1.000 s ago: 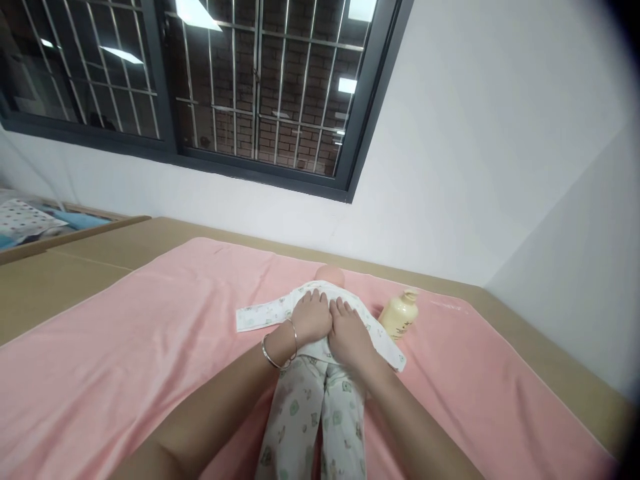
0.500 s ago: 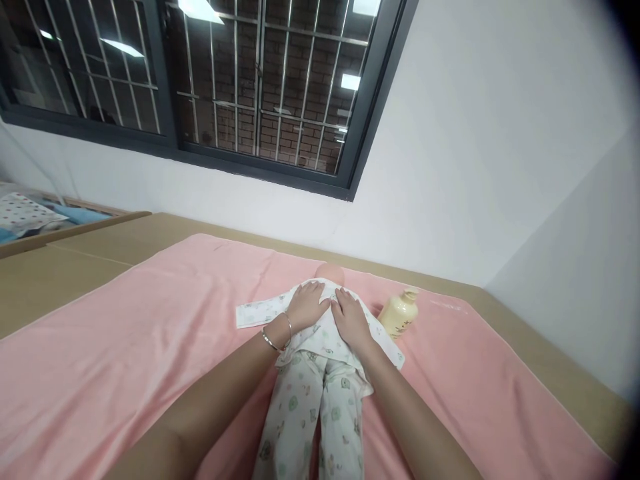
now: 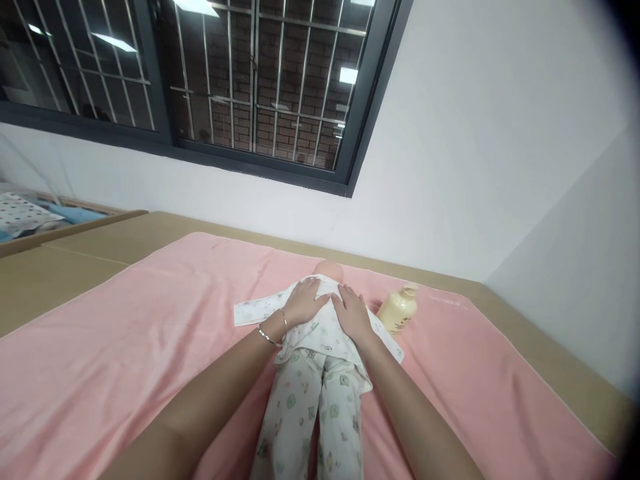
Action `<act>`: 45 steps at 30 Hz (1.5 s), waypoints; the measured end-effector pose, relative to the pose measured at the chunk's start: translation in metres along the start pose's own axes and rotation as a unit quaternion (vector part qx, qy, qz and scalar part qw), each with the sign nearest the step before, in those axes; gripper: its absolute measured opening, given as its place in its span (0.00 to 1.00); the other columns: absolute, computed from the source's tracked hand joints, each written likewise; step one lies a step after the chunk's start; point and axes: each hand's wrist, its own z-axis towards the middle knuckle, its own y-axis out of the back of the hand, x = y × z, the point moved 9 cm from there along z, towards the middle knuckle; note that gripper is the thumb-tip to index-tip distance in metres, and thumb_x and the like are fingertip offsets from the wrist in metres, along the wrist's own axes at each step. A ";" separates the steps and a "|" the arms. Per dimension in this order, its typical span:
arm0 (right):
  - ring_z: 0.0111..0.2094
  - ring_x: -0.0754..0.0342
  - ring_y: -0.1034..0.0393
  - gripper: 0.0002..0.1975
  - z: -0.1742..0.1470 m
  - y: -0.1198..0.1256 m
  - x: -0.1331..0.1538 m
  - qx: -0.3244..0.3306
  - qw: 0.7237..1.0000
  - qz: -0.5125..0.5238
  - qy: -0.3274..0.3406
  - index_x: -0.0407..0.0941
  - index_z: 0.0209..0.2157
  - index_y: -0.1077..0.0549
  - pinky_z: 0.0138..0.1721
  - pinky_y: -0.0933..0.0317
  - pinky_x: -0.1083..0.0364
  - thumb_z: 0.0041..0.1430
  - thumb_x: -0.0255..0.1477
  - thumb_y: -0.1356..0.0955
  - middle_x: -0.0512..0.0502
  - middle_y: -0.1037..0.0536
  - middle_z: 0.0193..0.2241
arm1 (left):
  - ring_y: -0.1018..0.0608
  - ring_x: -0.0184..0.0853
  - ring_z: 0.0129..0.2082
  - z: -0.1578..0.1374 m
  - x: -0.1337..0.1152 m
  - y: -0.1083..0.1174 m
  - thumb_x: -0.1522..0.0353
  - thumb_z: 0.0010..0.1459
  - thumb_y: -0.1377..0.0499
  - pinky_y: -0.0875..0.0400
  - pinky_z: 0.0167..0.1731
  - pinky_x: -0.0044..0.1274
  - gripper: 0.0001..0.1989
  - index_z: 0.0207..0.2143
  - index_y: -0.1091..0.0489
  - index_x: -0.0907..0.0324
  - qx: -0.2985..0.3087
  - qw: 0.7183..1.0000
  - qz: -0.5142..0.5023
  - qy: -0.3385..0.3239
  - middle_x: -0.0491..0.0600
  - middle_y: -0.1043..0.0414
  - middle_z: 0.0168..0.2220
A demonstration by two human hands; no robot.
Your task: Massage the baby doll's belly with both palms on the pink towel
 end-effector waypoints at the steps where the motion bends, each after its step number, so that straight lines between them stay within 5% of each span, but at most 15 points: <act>1: 0.67 0.44 0.52 0.29 0.002 -0.001 -0.004 -0.003 1.000 -0.004 -0.005 0.39 0.63 0.39 0.66 0.66 0.40 0.69 0.42 0.46 0.35 0.42 0.64 | 0.37 0.45 0.63 0.001 0.004 -0.004 0.55 0.65 0.53 0.45 0.62 0.36 0.26 0.57 0.37 0.63 -0.003 1.000 -0.002 0.011 0.59 0.38 0.62; 31: 0.66 0.46 0.50 0.29 -0.001 0.000 -0.010 -0.019 1.000 -0.013 -0.002 0.40 0.62 0.38 0.65 0.60 0.44 0.69 0.43 0.48 0.38 0.39 0.63 | 0.37 0.45 0.63 0.001 0.011 -0.014 0.55 0.64 0.52 0.47 0.63 0.38 0.26 0.56 0.36 0.61 -0.041 0.999 -0.014 0.027 0.58 0.36 0.61; 37: 0.67 0.46 0.55 0.30 -0.003 -0.003 -0.010 0.015 0.999 -0.047 -0.009 0.42 0.65 0.43 0.66 0.67 0.38 0.70 0.43 0.51 0.39 0.45 0.66 | 0.39 0.43 0.65 0.001 0.014 -0.017 0.55 0.65 0.54 0.49 0.64 0.36 0.26 0.60 0.39 0.60 -0.022 0.999 -0.009 0.040 0.56 0.39 0.63; 45: 0.69 0.41 0.61 0.28 -0.031 0.000 0.046 0.043 0.995 -0.073 0.056 0.35 0.66 0.46 0.66 0.61 0.43 0.68 0.31 0.47 0.34 0.51 0.68 | 0.31 0.47 0.58 -0.012 -0.016 0.001 0.70 0.64 0.53 0.40 0.58 0.36 0.19 0.54 0.35 0.69 0.017 0.996 0.092 0.011 0.66 0.32 0.55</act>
